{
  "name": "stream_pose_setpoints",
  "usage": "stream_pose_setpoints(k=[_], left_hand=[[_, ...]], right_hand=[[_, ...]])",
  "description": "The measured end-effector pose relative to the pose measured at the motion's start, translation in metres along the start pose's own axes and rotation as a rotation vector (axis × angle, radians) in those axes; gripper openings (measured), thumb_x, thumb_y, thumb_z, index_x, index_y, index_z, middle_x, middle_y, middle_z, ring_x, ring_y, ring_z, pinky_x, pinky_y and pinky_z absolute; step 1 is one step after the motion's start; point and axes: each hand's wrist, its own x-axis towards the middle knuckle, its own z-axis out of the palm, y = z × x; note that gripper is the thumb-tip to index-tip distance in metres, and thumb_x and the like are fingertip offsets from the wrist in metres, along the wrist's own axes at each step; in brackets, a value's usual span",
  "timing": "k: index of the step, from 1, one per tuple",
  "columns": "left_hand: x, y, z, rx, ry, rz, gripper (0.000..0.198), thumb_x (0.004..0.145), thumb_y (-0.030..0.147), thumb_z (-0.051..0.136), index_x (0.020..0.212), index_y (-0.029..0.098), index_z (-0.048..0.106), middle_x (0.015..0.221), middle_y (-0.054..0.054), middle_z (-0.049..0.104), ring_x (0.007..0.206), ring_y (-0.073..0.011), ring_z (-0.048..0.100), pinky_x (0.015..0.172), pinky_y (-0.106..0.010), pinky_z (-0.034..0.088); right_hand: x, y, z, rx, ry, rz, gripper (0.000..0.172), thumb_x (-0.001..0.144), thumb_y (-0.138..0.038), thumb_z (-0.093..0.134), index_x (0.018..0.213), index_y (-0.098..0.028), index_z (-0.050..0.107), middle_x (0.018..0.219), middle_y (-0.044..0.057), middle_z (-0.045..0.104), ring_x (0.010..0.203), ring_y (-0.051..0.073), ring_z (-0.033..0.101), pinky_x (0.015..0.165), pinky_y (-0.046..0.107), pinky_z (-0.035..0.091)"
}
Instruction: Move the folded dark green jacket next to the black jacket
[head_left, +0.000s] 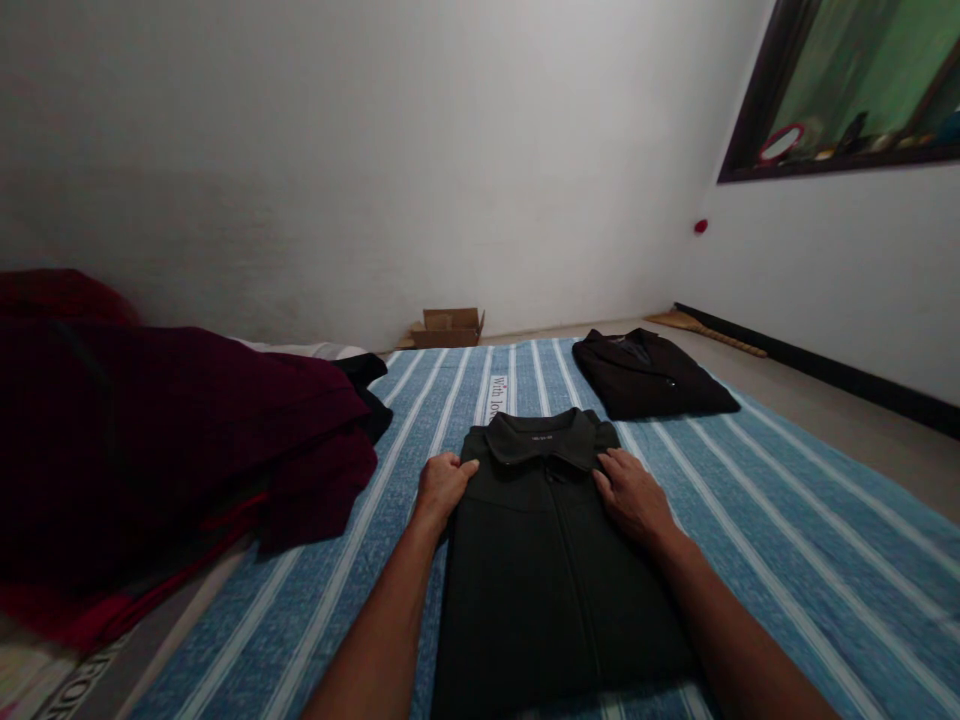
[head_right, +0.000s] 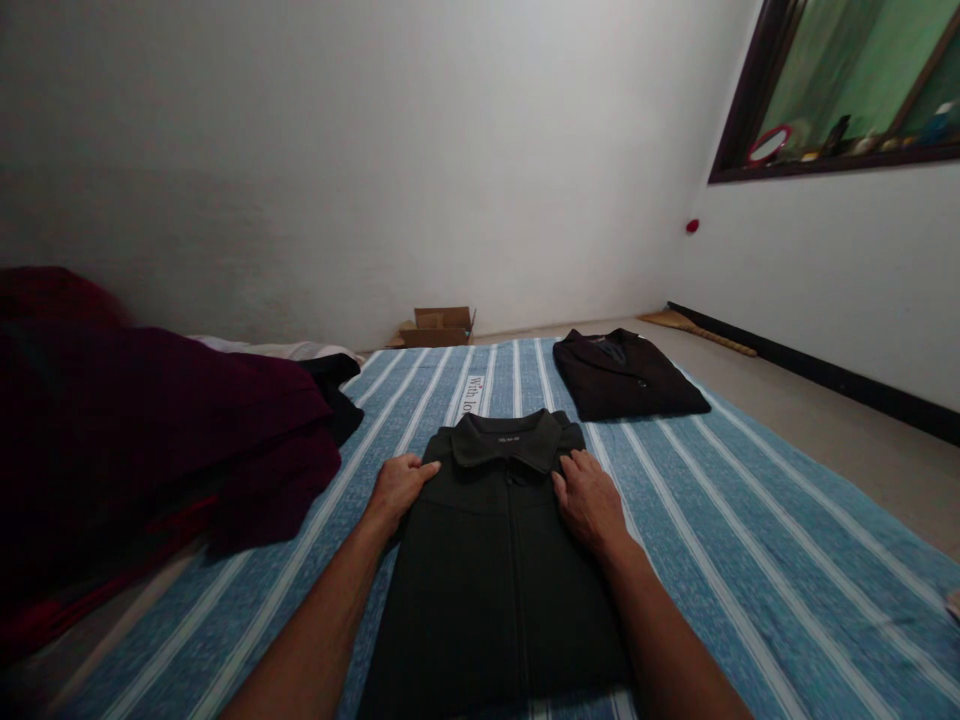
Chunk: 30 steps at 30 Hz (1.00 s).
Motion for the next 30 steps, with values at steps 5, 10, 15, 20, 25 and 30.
stream_pose_setpoints(k=[5, 10, 15, 20, 25, 30], left_hand=[[0.0009, -0.0008, -0.0002, 0.01, -0.01, -0.002, 0.023, 0.064, 0.037, 0.059, 0.054, 0.018, 0.052, 0.052, 0.0, 0.054, 0.052, -0.0151, 0.051, 0.048, -0.024, 0.031], [0.0012, -0.0012, 0.0006, 0.003, -0.001, -0.017, 0.023, 0.064, 0.037, 0.06, 0.054, 0.018, 0.052, 0.051, 0.0, 0.054, 0.052, -0.015, 0.051, 0.048, -0.024, 0.031], [0.0006, 0.0, 0.0003, -0.004, -0.001, -0.027, 0.022, 0.063, 0.037, 0.061, 0.054, 0.018, 0.053, 0.052, 0.001, 0.054, 0.053, -0.0152, 0.052, 0.048, -0.024, 0.031], [-0.0007, 0.0022, -0.0009, -0.005, 0.001, -0.026, 0.022, 0.063, 0.035, 0.061, 0.053, 0.018, 0.053, 0.051, 0.001, 0.054, 0.053, -0.0152, 0.052, 0.048, -0.024, 0.031], [-0.0014, 0.0031, -0.0019, -0.008, -0.004, -0.018, 0.022, 0.064, 0.035, 0.061, 0.053, 0.018, 0.053, 0.051, 0.0, 0.055, 0.053, -0.0153, 0.052, 0.049, -0.024, 0.032], [-0.0014, 0.0016, -0.0005, -0.018, -0.004, -0.007, 0.023, 0.065, 0.036, 0.06, 0.053, 0.018, 0.052, 0.051, 0.001, 0.053, 0.052, -0.0147, 0.051, 0.048, -0.024, 0.031]], right_hand=[[-0.0008, -0.0005, -0.0006, 0.006, 0.002, 0.009, 0.03, 0.091, -0.03, 0.037, 0.106, -0.016, 0.059, 0.114, 0.012, 0.056, 0.109, 0.023, 0.05, 0.089, 0.034, 0.04], [-0.0003, -0.0013, -0.0016, 0.005, 0.004, 0.015, 0.029, 0.091, -0.03, 0.038, 0.105, -0.016, 0.059, 0.114, 0.011, 0.056, 0.108, 0.023, 0.049, 0.092, 0.033, 0.039], [-0.0003, -0.0013, -0.0011, 0.024, -0.003, 0.022, 0.029, 0.091, -0.03, 0.037, 0.105, -0.017, 0.059, 0.113, 0.012, 0.057, 0.108, 0.023, 0.049, 0.089, 0.035, 0.04], [0.0002, -0.0007, -0.0006, 0.017, -0.007, 0.022, 0.028, 0.091, -0.03, 0.038, 0.104, -0.019, 0.059, 0.11, 0.009, 0.058, 0.108, 0.022, 0.049, 0.09, 0.034, 0.039], [0.0006, -0.0013, -0.002, 0.01, -0.016, 0.029, 0.027, 0.091, -0.03, 0.038, 0.105, -0.02, 0.059, 0.109, 0.009, 0.058, 0.109, 0.022, 0.049, 0.089, 0.033, 0.039], [0.0002, -0.0016, -0.0035, 0.015, -0.024, 0.018, 0.029, 0.091, -0.03, 0.037, 0.106, -0.018, 0.059, 0.112, 0.011, 0.057, 0.109, 0.023, 0.049, 0.089, 0.033, 0.039]])
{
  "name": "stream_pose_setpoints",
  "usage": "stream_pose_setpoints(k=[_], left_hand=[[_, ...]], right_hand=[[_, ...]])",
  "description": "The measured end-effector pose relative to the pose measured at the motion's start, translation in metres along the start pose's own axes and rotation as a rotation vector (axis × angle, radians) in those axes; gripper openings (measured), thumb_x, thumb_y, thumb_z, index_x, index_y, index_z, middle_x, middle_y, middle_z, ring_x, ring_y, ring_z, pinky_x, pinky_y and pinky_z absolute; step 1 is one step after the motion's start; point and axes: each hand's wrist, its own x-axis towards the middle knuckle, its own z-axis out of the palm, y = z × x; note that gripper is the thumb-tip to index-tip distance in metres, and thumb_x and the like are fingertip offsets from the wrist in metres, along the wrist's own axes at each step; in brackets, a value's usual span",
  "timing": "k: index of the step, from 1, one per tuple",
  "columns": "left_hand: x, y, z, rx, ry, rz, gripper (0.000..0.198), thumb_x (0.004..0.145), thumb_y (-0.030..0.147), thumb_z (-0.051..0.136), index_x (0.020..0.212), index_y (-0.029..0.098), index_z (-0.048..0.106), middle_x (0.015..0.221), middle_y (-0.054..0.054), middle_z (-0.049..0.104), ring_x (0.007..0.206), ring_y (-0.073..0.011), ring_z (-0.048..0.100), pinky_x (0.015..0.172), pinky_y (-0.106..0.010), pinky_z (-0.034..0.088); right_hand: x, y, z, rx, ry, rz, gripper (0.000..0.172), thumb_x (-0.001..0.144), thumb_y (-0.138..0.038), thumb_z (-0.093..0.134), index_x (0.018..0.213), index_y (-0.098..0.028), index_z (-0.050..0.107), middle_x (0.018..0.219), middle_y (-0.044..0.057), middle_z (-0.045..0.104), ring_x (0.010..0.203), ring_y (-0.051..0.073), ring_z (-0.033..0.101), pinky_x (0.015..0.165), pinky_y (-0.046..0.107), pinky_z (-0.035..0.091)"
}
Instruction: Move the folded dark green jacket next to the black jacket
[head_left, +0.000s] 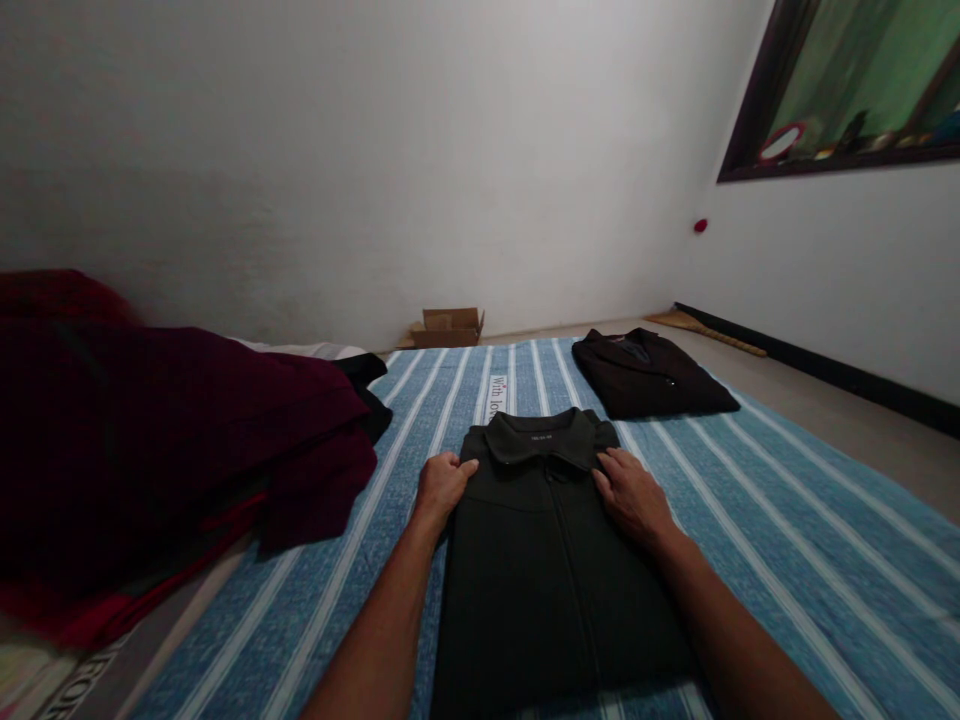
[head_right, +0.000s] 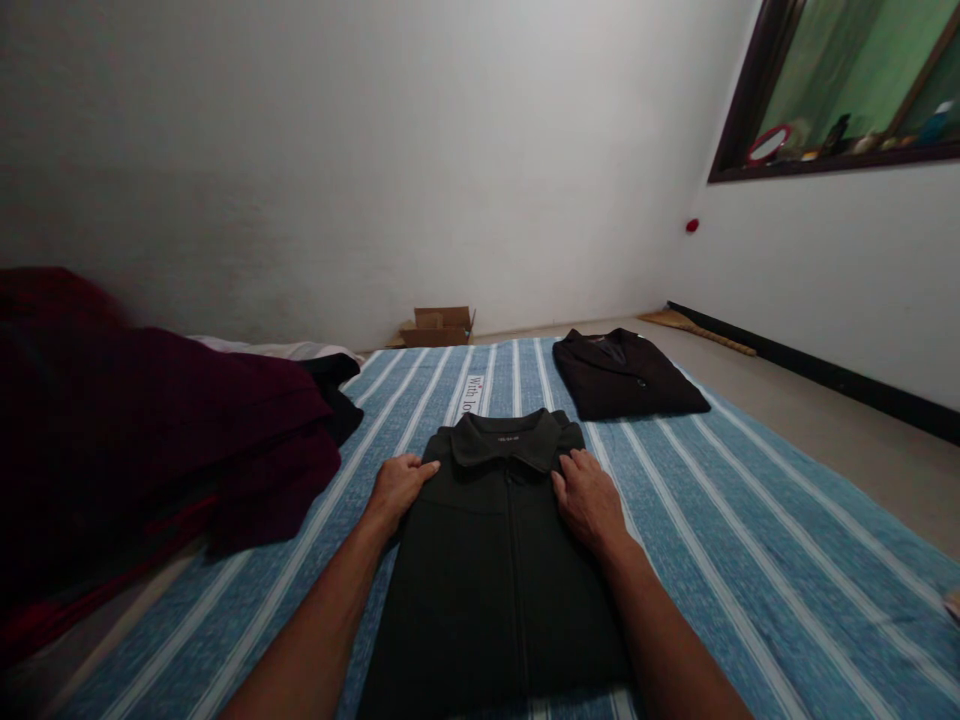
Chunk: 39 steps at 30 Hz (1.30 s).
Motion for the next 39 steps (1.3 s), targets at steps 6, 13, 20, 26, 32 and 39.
stream_pose_setpoints(k=[6, 13, 20, 26, 32, 39], left_hand=[[0.0009, -0.0012, 0.0004, 0.015, 0.01, 0.013, 0.024, 0.064, 0.036, 0.06, 0.053, 0.018, 0.051, 0.05, 0.001, 0.053, 0.052, -0.0147, 0.051, 0.048, -0.024, 0.031], [0.0007, 0.0002, -0.0005, 0.004, 0.0, -0.015, 0.022, 0.064, 0.036, 0.061, 0.054, 0.018, 0.053, 0.052, 0.0, 0.055, 0.053, -0.0155, 0.052, 0.049, -0.024, 0.032], [0.0023, -0.0025, 0.0012, -0.011, 0.009, -0.021, 0.022, 0.063, 0.036, 0.062, 0.053, 0.018, 0.053, 0.051, 0.001, 0.054, 0.052, -0.0152, 0.051, 0.049, -0.024, 0.032], [0.0015, -0.0013, 0.0007, 0.007, 0.021, 0.004, 0.024, 0.064, 0.036, 0.062, 0.051, 0.018, 0.05, 0.05, 0.002, 0.052, 0.052, -0.0142, 0.049, 0.049, -0.024, 0.031], [0.0007, -0.0009, 0.0005, -0.002, 0.013, -0.013, 0.022, 0.063, 0.035, 0.062, 0.053, 0.019, 0.051, 0.05, 0.002, 0.052, 0.052, -0.0146, 0.05, 0.049, -0.024, 0.031], [0.0017, -0.0025, 0.0006, 0.014, 0.007, 0.007, 0.023, 0.064, 0.037, 0.06, 0.054, 0.019, 0.052, 0.053, 0.0, 0.054, 0.054, -0.0154, 0.051, 0.05, -0.024, 0.033]], right_hand=[[0.0004, 0.0013, 0.0015, 0.018, 0.009, 0.0, 0.027, 0.09, -0.029, 0.038, 0.105, -0.019, 0.059, 0.109, 0.01, 0.058, 0.108, 0.022, 0.049, 0.089, 0.034, 0.039], [0.0, 0.0007, 0.0023, 0.003, 0.027, -0.007, 0.027, 0.091, -0.03, 0.038, 0.104, -0.02, 0.059, 0.109, 0.009, 0.058, 0.109, 0.023, 0.049, 0.089, 0.034, 0.039], [0.0007, 0.0012, 0.0026, -0.004, 0.008, 0.002, 0.027, 0.091, -0.03, 0.038, 0.104, -0.019, 0.059, 0.109, 0.01, 0.058, 0.108, 0.022, 0.049, 0.089, 0.034, 0.039], [0.0007, 0.0012, 0.0024, -0.009, 0.011, -0.003, 0.027, 0.091, -0.03, 0.038, 0.104, -0.018, 0.059, 0.111, 0.01, 0.057, 0.108, 0.022, 0.049, 0.089, 0.033, 0.04], [0.0001, 0.0007, 0.0022, 0.004, 0.017, -0.005, 0.027, 0.091, -0.029, 0.038, 0.104, -0.018, 0.059, 0.11, 0.011, 0.057, 0.108, 0.023, 0.05, 0.089, 0.034, 0.039], [-0.0001, 0.0005, 0.0019, -0.009, 0.029, -0.013, 0.027, 0.091, -0.03, 0.038, 0.104, -0.018, 0.059, 0.112, 0.01, 0.056, 0.108, 0.022, 0.049, 0.09, 0.032, 0.039]])
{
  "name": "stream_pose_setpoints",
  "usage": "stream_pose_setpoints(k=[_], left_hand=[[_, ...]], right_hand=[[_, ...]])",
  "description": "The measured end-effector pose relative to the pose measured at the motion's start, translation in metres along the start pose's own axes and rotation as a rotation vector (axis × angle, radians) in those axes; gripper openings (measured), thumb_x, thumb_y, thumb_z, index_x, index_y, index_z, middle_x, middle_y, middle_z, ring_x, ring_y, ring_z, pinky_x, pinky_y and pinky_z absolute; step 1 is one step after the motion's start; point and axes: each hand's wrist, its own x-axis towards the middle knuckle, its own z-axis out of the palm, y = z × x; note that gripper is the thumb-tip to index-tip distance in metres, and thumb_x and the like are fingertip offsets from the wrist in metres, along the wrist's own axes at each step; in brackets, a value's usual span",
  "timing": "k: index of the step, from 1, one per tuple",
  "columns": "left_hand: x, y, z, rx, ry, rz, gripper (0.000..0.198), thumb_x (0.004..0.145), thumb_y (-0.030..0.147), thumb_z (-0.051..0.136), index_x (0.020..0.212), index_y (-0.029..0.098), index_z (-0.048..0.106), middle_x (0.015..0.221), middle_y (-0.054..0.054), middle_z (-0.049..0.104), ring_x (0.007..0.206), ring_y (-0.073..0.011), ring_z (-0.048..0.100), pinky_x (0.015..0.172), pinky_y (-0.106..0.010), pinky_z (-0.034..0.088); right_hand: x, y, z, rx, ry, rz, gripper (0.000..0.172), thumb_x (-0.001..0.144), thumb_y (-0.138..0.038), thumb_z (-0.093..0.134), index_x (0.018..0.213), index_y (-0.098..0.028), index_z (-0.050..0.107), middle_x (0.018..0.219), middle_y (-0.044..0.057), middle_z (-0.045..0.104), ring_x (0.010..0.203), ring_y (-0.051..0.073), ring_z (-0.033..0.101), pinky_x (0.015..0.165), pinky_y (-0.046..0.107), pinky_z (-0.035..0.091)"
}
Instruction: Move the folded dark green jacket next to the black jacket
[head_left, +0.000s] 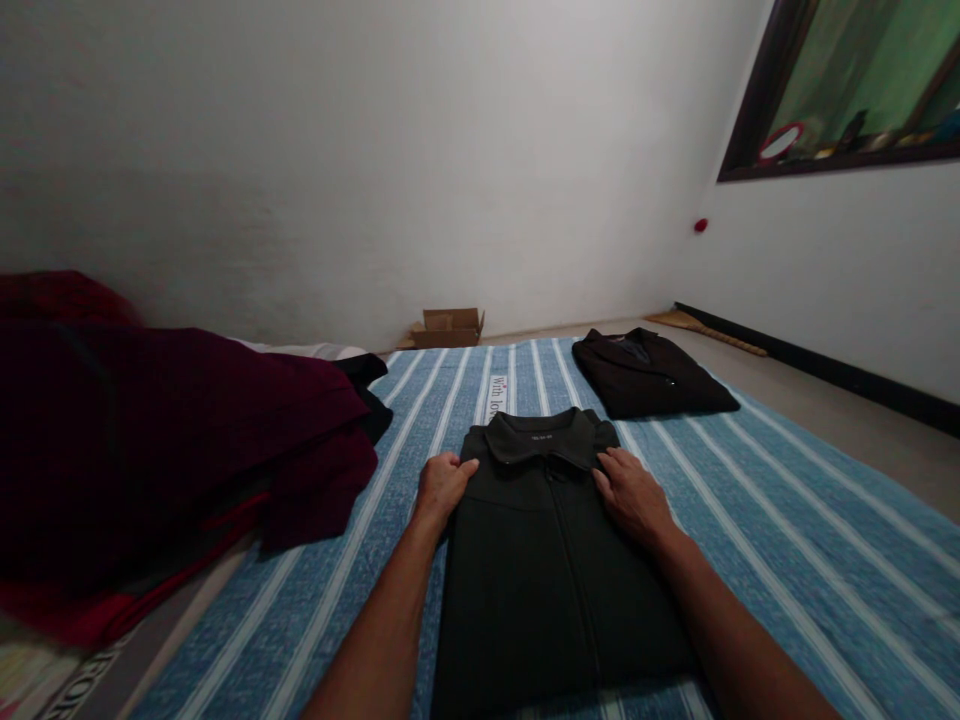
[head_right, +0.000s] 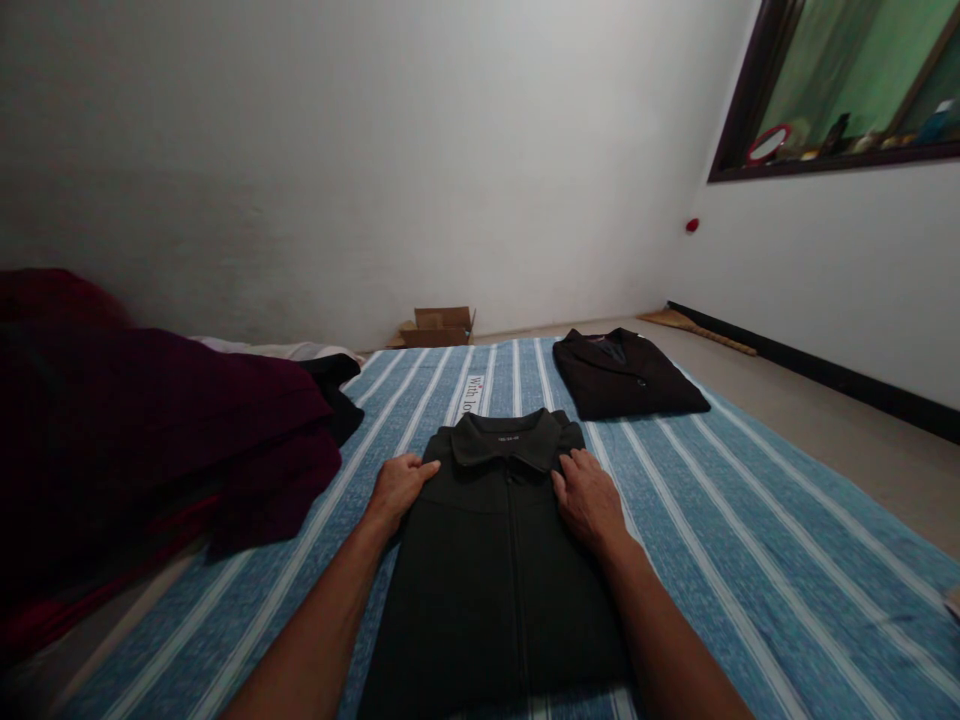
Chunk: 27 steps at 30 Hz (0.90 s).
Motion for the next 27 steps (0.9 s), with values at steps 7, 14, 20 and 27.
stream_pose_setpoints(k=[7, 14, 20, 27], left_hand=[[0.0013, -0.0015, 0.0007, 0.0, 0.0, 0.011, 0.023, 0.064, 0.037, 0.06, 0.053, 0.019, 0.05, 0.051, 0.001, 0.053, 0.053, -0.0152, 0.051, 0.05, -0.025, 0.032], [-0.0001, -0.0004, 0.0, -0.002, -0.003, 0.008, 0.024, 0.065, 0.037, 0.06, 0.054, 0.019, 0.05, 0.05, 0.001, 0.053, 0.053, -0.0146, 0.05, 0.05, -0.024, 0.032], [-0.0006, 0.0005, -0.0007, 0.033, -0.003, 0.028, 0.026, 0.066, 0.038, 0.058, 0.052, 0.018, 0.049, 0.05, 0.002, 0.051, 0.052, -0.0144, 0.049, 0.049, -0.024, 0.029], [-0.0025, 0.004, -0.002, 0.047, -0.002, 0.028, 0.025, 0.066, 0.037, 0.058, 0.052, 0.018, 0.049, 0.05, 0.001, 0.051, 0.052, -0.0145, 0.049, 0.049, -0.025, 0.03]], right_hand=[[-0.0007, -0.0005, -0.0012, 0.001, -0.005, 0.005, 0.026, 0.091, -0.03, 0.038, 0.104, -0.02, 0.058, 0.11, 0.009, 0.057, 0.108, 0.022, 0.049, 0.09, 0.032, 0.039], [-0.0005, -0.0006, -0.0016, 0.009, 0.002, -0.006, 0.027, 0.091, -0.03, 0.038, 0.103, -0.018, 0.059, 0.111, 0.01, 0.057, 0.107, 0.022, 0.05, 0.088, 0.032, 0.04], [-0.0003, 0.0013, 0.0018, 0.003, 0.004, -0.006, 0.028, 0.091, -0.029, 0.038, 0.104, -0.017, 0.059, 0.112, 0.012, 0.057, 0.107, 0.023, 0.05, 0.089, 0.033, 0.039], [-0.0009, 0.0003, 0.0011, 0.0, 0.008, -0.013, 0.028, 0.091, -0.03, 0.038, 0.104, -0.017, 0.06, 0.112, 0.012, 0.057, 0.107, 0.023, 0.05, 0.089, 0.033, 0.039]])
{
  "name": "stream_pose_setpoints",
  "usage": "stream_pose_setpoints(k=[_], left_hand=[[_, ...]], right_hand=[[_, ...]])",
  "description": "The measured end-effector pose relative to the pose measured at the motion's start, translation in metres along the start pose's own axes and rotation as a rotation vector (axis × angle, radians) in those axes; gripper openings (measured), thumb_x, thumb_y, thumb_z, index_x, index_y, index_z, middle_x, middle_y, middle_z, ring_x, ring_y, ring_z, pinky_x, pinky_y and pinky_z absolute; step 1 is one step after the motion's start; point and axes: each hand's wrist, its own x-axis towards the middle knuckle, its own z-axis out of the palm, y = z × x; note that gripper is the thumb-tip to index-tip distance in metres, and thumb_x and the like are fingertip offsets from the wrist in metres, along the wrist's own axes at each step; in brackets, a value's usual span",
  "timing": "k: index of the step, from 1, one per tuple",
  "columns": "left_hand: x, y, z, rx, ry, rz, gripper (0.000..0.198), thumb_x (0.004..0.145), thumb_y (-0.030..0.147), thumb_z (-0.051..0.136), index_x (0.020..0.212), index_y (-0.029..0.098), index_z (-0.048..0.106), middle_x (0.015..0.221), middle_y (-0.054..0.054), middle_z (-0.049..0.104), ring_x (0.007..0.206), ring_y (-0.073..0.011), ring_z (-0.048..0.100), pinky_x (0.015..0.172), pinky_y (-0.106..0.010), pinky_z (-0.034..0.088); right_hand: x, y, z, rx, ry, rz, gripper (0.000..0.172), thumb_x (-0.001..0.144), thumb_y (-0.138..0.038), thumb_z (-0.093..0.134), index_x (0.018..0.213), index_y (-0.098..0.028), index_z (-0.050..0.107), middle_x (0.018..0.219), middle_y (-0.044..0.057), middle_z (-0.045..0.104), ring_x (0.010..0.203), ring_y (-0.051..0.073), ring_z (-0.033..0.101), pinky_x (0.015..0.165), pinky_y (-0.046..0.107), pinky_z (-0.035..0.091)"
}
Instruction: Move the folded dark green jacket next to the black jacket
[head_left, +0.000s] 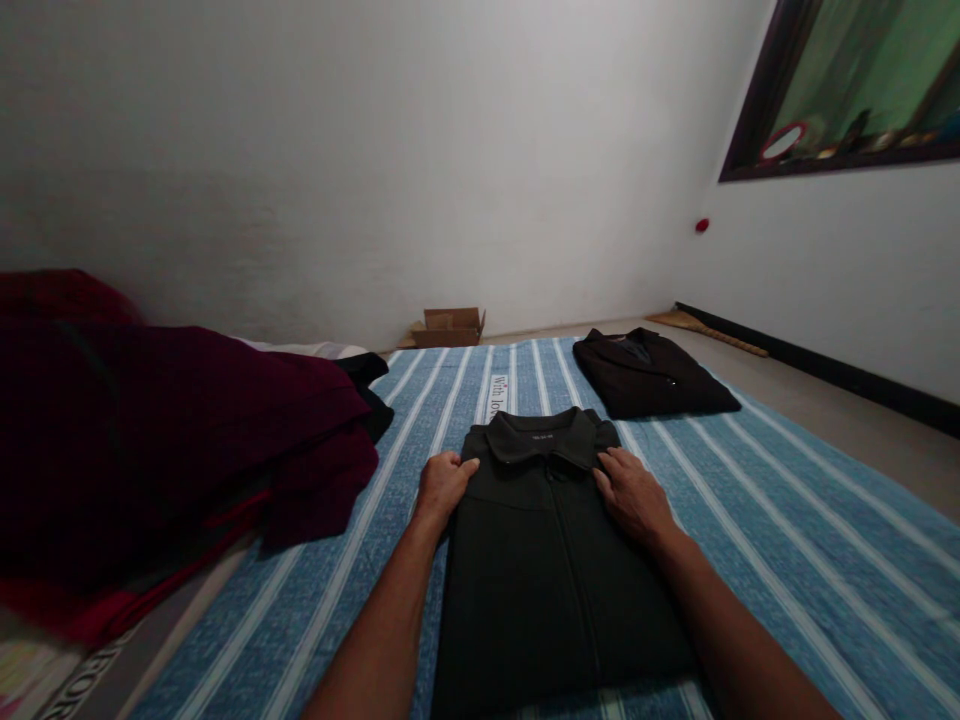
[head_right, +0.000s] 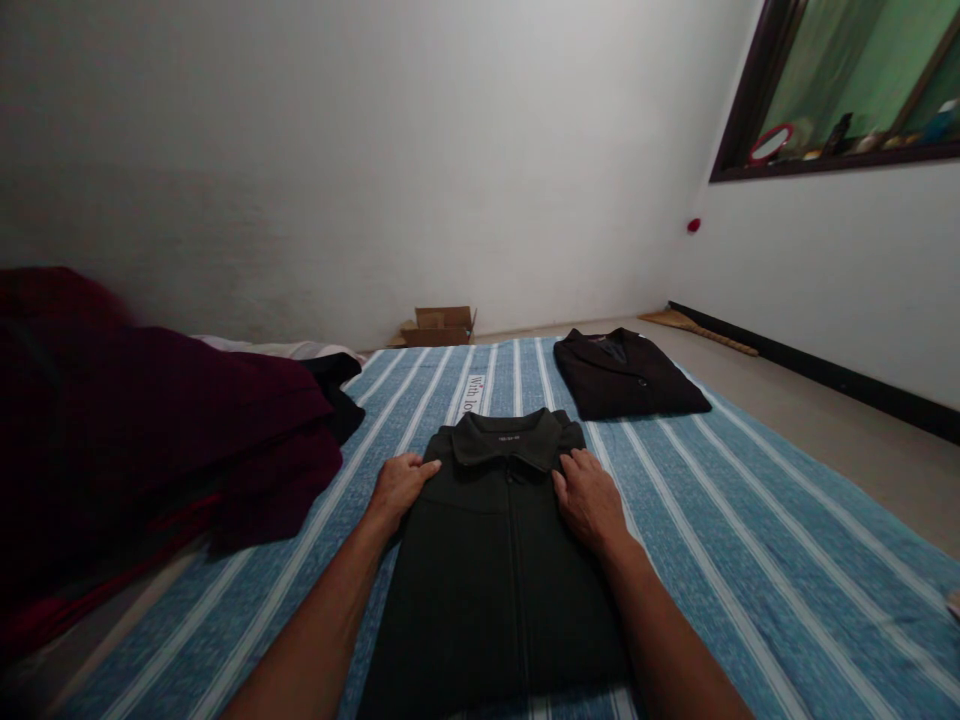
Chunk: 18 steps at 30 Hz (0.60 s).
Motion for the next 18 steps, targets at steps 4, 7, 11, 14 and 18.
stream_pose_setpoints(k=[4, 7, 11, 14, 18], left_hand=[[-0.0014, 0.0019, -0.0016, -0.004, 0.003, 0.001, 0.025, 0.066, 0.037, 0.058, 0.051, 0.018, 0.05, 0.049, 0.001, 0.051, 0.051, -0.0145, 0.049, 0.049, -0.025, 0.03], [-0.0018, 0.0017, -0.0014, -0.025, -0.004, -0.012, 0.024, 0.065, 0.037, 0.059, 0.052, 0.018, 0.051, 0.05, 0.001, 0.052, 0.052, -0.0145, 0.049, 0.049, -0.025, 0.03], [-0.0007, 0.0006, -0.0002, -0.041, -0.003, -0.02, 0.024, 0.065, 0.037, 0.059, 0.053, 0.018, 0.051, 0.05, 0.001, 0.052, 0.052, -0.0142, 0.049, 0.049, -0.024, 0.03], [0.0003, 0.0005, 0.0001, -0.034, -0.001, -0.015, 0.024, 0.065, 0.037, 0.059, 0.052, 0.018, 0.05, 0.05, 0.002, 0.051, 0.051, -0.014, 0.049, 0.049, -0.024, 0.03], [0.0004, 0.0004, -0.0001, -0.019, 0.0, -0.012, 0.026, 0.065, 0.037, 0.059, 0.051, 0.019, 0.048, 0.049, 0.002, 0.05, 0.051, -0.0137, 0.048, 0.049, -0.024, 0.03]], right_hand=[[0.0005, -0.0001, 0.0004, -0.001, 0.006, -0.002, 0.028, 0.091, -0.03, 0.038, 0.103, -0.017, 0.06, 0.111, 0.012, 0.057, 0.107, 0.023, 0.05, 0.089, 0.034, 0.039], [0.0009, 0.0005, 0.0007, 0.003, 0.008, -0.004, 0.028, 0.091, -0.03, 0.038, 0.103, -0.017, 0.06, 0.111, 0.012, 0.057, 0.107, 0.023, 0.05, 0.089, 0.034, 0.039], [0.001, 0.0009, 0.0006, 0.004, -0.003, 0.006, 0.027, 0.091, -0.03, 0.038, 0.102, -0.018, 0.06, 0.111, 0.011, 0.057, 0.108, 0.023, 0.05, 0.089, 0.033, 0.04], [0.0009, 0.0009, 0.0003, 0.006, -0.004, 0.008, 0.027, 0.091, -0.03, 0.038, 0.103, -0.018, 0.059, 0.112, 0.011, 0.057, 0.108, 0.023, 0.05, 0.088, 0.033, 0.04], [0.0003, 0.0007, 0.0, 0.0, 0.001, 0.006, 0.028, 0.091, -0.03, 0.038, 0.104, -0.018, 0.059, 0.113, 0.011, 0.056, 0.107, 0.022, 0.05, 0.089, 0.032, 0.04]])
